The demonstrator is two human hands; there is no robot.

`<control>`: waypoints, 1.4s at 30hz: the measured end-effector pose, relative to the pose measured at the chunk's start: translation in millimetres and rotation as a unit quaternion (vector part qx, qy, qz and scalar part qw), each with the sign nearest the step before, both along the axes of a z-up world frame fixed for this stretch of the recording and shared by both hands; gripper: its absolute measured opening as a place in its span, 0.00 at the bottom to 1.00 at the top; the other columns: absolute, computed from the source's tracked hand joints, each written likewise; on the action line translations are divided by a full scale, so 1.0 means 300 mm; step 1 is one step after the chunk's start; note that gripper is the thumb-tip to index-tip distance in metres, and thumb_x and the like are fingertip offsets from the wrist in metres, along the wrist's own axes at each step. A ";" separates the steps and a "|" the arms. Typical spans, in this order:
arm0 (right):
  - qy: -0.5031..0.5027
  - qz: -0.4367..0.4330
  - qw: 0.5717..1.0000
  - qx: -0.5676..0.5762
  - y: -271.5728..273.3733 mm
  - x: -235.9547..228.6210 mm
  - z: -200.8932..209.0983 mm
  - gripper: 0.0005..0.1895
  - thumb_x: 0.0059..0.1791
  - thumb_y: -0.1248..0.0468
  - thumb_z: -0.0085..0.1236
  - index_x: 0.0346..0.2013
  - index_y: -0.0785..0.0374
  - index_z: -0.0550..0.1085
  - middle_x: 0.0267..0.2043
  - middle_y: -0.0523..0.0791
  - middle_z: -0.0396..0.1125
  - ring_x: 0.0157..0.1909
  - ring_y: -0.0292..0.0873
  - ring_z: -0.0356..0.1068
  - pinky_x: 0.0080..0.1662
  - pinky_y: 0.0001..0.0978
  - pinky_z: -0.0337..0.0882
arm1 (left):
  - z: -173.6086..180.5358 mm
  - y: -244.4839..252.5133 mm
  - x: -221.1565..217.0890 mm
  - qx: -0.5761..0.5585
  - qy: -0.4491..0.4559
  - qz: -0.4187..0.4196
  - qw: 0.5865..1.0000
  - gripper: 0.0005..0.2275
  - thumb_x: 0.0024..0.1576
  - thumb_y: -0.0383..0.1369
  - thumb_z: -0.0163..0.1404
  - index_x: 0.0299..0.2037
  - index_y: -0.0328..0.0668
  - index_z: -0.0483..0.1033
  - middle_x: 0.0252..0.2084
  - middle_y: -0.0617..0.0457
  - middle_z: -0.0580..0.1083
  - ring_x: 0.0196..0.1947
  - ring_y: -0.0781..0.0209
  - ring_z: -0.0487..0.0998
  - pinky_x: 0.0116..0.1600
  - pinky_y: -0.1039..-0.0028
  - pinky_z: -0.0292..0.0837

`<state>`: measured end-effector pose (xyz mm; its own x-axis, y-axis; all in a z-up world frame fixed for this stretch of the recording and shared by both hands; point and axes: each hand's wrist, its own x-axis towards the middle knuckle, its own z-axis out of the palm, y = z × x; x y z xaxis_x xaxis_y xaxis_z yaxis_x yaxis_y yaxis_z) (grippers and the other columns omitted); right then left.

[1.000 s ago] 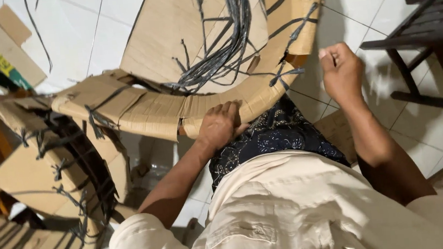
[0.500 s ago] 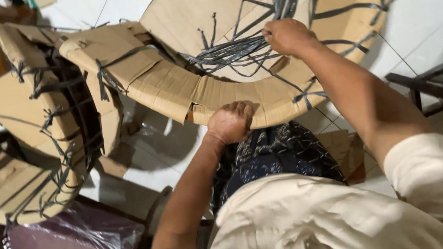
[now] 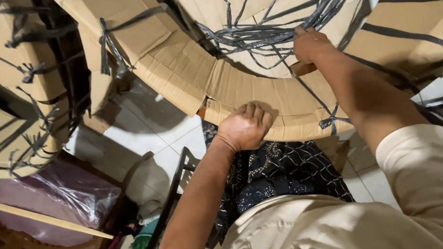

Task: Securing cardboard protection to a large curved frame by tying multiple plastic straps.

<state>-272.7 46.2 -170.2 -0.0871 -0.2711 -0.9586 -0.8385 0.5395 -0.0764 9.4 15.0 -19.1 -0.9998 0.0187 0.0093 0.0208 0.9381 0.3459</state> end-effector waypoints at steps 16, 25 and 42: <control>-0.172 -0.488 0.698 -0.495 0.002 -0.086 0.882 0.22 0.57 0.74 0.47 0.66 0.70 0.64 0.41 0.46 0.65 0.45 0.42 0.74 0.55 0.33 0.73 | -0.049 -0.005 0.013 -0.001 -0.068 -0.077 0.995 0.26 0.49 0.51 0.52 0.49 0.36 0.73 0.41 0.38 0.76 0.37 0.42 0.78 0.35 0.56 0.77; -0.205 -0.639 0.472 -0.572 0.192 0.273 0.961 0.24 0.56 0.69 0.46 0.67 0.74 0.65 0.36 0.44 0.65 0.34 0.34 0.70 0.38 0.23 0.75 | 0.403 -0.117 -0.093 0.274 -0.204 -0.012 0.940 0.33 0.49 0.40 0.55 0.67 0.44 0.62 0.59 0.37 0.73 0.59 0.32 0.74 0.64 0.50 0.70; 0.015 -0.603 0.688 -0.404 0.542 0.712 0.938 0.12 0.59 0.59 0.49 0.42 0.59 0.80 0.20 0.43 0.65 0.25 0.39 0.60 0.33 0.32 0.62 | 0.295 -0.535 -0.262 0.719 0.130 0.435 0.526 0.13 0.68 0.38 0.40 0.37 0.39 0.71 0.17 0.60 0.58 0.09 0.74 0.54 0.11 0.82 0.52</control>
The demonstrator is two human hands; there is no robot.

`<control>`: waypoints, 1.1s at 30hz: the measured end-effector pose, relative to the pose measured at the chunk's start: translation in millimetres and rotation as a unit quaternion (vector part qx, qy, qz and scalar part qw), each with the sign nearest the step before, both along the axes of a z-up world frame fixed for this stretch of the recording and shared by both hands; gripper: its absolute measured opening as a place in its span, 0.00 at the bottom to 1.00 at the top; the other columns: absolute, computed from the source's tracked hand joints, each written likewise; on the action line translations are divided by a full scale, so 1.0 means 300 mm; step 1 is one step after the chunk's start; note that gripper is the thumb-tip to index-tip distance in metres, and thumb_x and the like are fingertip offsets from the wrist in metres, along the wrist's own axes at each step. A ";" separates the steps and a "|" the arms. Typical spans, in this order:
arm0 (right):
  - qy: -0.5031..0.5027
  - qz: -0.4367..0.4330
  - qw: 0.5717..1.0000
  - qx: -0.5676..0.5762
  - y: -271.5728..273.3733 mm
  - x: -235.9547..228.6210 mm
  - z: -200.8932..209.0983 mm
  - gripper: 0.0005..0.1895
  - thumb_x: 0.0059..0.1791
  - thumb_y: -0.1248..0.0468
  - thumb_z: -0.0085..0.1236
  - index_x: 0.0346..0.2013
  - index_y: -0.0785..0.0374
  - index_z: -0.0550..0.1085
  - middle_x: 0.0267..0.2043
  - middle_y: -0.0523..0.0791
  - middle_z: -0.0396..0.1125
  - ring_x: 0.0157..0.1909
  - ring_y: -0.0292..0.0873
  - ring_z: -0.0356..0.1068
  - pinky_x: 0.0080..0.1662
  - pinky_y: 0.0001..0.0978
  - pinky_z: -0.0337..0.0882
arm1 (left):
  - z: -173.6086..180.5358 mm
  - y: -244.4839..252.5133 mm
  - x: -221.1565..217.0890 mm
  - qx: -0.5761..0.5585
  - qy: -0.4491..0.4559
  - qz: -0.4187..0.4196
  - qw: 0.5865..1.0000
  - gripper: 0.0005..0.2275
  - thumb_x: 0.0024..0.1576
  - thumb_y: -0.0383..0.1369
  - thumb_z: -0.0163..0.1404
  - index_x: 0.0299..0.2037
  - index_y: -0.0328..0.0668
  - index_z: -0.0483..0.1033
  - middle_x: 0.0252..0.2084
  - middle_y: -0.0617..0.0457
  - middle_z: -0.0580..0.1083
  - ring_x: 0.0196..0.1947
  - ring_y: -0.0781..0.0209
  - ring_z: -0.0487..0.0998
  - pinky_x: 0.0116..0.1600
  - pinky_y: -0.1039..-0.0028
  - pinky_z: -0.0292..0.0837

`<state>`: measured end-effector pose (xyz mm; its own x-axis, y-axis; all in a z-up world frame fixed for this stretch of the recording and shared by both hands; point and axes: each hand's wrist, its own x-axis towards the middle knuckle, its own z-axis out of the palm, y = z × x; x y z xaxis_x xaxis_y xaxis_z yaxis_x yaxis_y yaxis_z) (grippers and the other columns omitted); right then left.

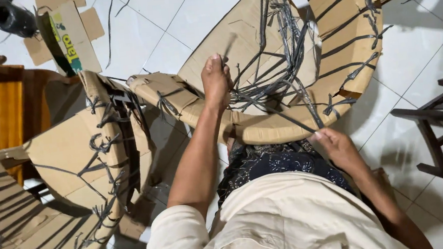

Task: Securing cardboard protection to a large curved frame by tying multiple plastic straps.

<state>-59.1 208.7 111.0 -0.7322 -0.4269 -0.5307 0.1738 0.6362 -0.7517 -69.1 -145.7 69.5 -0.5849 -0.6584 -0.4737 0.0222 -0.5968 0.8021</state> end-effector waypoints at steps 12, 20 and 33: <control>0.015 -0.026 0.999 0.011 0.102 -0.050 0.059 0.12 0.60 0.60 0.52 0.38 0.63 0.75 0.18 0.44 0.58 0.24 0.39 0.57 0.34 0.33 0.61 | -0.023 -0.160 -0.008 -0.133 -0.063 -0.023 0.989 0.13 0.65 0.40 0.45 0.33 0.41 0.71 0.18 0.62 0.57 0.12 0.74 0.56 0.14 0.84 0.53; -0.046 -0.005 0.995 0.093 0.235 -0.140 0.163 0.23 0.60 0.54 0.39 0.29 0.64 0.72 0.22 0.44 0.60 0.25 0.42 0.57 0.30 0.35 0.59 | 0.121 -0.296 0.051 -0.051 -0.228 0.109 0.966 0.12 0.69 0.37 0.37 0.36 0.45 0.70 0.22 0.63 0.60 0.19 0.72 0.54 0.23 0.81 0.51; -0.124 -0.487 0.860 -0.086 0.805 0.025 -0.301 0.32 0.64 0.34 0.42 0.25 0.50 0.56 0.17 0.38 0.45 0.16 0.34 0.48 0.23 0.26 0.51 | 0.027 -0.377 0.151 -0.127 -0.114 0.088 0.981 0.14 0.67 0.42 0.43 0.31 0.47 0.64 0.21 0.61 0.59 0.15 0.70 0.52 0.18 0.76 0.51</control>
<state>-51.7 450.2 20.8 -0.6603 0.2374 -0.7125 0.7304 -0.0179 -0.6828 -23.7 -258.9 77.6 -0.3495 -0.8532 -0.3872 -0.0906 -0.3805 0.9203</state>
